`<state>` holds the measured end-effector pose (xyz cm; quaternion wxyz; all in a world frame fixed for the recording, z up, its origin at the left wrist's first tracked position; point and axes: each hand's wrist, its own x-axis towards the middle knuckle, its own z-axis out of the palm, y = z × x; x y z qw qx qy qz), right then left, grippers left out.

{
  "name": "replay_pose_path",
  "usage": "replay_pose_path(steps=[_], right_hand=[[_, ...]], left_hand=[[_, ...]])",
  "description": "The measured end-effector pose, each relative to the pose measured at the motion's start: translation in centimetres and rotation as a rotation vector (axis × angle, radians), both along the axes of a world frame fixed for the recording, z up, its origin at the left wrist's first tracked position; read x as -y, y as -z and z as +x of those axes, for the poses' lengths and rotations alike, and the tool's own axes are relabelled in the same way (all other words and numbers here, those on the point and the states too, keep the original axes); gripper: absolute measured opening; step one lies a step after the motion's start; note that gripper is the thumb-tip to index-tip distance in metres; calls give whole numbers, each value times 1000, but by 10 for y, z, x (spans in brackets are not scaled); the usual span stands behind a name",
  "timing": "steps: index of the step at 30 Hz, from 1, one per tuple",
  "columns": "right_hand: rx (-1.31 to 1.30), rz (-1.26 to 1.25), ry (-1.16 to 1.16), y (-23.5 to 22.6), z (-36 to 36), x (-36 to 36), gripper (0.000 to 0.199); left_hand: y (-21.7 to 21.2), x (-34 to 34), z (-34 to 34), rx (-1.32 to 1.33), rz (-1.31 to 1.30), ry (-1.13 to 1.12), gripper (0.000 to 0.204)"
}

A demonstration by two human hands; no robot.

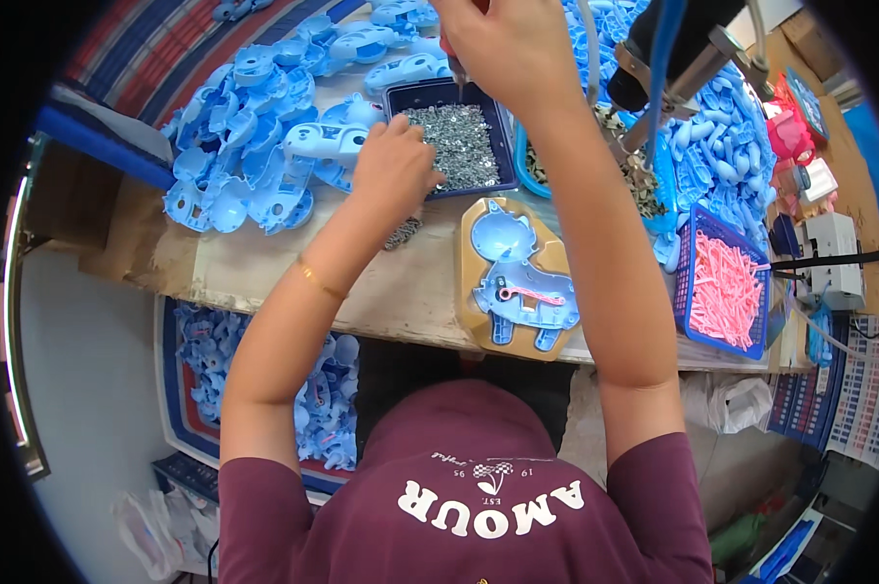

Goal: Assembling plastic hippopotamus toys using small pins, plastic components, and pneumatic tools on a factory workbench.

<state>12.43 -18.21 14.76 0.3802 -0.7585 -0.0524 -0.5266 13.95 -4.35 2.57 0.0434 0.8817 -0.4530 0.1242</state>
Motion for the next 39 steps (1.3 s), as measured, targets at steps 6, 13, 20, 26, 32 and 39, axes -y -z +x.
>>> replay_pose_path(steps=[6,13,20,26,32,39], right_hand=[[-612,372,-460,-25,-37,0,50],[-587,445,-581,-21,-59,5,49],[-605,372,-586,-12,-66,14,50],[-635,391,-560,-14,-72,19,48],[-810,454,-562,-25,-91,13,47],[-527,480,-597,2,-123,4,38]], left_hand=[[14,14,16,-99,62,41,31],[13,13,11,-152,-39,45,27],[14,17,25,-201,25,159,19],[15,12,21,-117,-148,188,11],[10,5,-14,93,-233,363,14],[10,3,-67,1,-473,560,23]])
